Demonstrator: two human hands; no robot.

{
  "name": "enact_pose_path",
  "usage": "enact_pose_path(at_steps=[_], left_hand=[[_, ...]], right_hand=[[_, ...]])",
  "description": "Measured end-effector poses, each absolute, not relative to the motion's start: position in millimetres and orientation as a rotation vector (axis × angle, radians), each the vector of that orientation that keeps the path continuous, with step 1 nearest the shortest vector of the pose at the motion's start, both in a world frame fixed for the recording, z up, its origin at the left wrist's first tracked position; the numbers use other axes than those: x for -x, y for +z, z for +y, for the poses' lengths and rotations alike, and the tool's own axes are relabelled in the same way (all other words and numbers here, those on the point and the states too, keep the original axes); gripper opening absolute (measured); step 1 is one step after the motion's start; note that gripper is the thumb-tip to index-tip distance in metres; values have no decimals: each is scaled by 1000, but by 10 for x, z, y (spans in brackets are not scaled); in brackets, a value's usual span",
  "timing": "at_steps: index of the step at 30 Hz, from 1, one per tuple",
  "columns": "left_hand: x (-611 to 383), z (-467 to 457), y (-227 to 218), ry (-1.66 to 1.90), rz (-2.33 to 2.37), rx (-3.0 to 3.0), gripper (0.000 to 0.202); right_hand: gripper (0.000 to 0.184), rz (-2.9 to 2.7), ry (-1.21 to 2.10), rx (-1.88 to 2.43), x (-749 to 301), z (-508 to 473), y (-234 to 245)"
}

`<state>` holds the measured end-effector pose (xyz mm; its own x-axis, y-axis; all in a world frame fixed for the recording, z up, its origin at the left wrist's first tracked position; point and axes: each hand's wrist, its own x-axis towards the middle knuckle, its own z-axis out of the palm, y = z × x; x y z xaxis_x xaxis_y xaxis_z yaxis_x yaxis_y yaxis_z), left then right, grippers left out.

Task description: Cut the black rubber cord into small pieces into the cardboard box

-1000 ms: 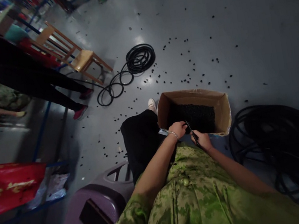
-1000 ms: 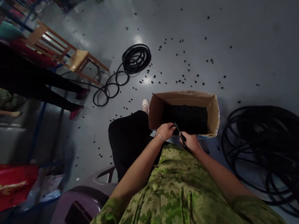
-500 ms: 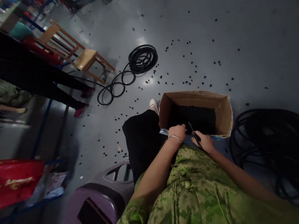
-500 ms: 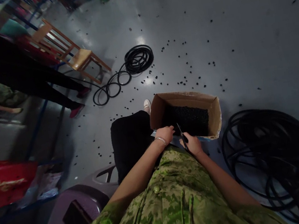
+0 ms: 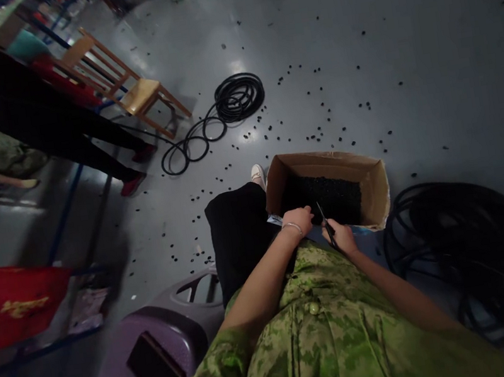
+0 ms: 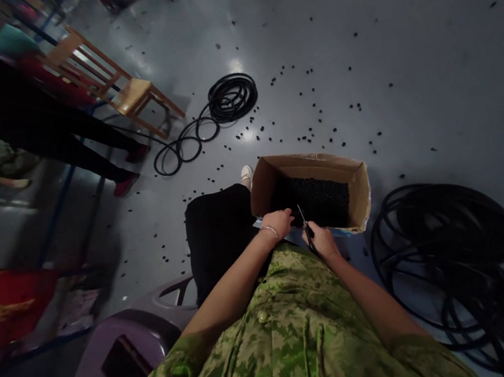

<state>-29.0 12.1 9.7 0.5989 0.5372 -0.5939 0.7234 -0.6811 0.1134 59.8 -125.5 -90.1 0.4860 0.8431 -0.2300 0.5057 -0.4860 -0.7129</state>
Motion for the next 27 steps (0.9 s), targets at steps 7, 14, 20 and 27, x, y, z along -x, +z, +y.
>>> enact_pose_path(at_steps=[7,14,20,27], left_hand=[[284,135,100,-762,1057,-2465,29],[284,124,141,-697,1108,-2451,30],[290,120,198,-650,1131,-2429,31],[285,92,253,-660,1070,-2440,31]], right_hand=[[34,-1151,747,2203,-590,-1235,-926],[39,-1028,879,2010,-624,-1348,-735],[36,-998,1001,1925,-619,-1382,-555],[35,-978,1024,1936,-604,-1350,-549]])
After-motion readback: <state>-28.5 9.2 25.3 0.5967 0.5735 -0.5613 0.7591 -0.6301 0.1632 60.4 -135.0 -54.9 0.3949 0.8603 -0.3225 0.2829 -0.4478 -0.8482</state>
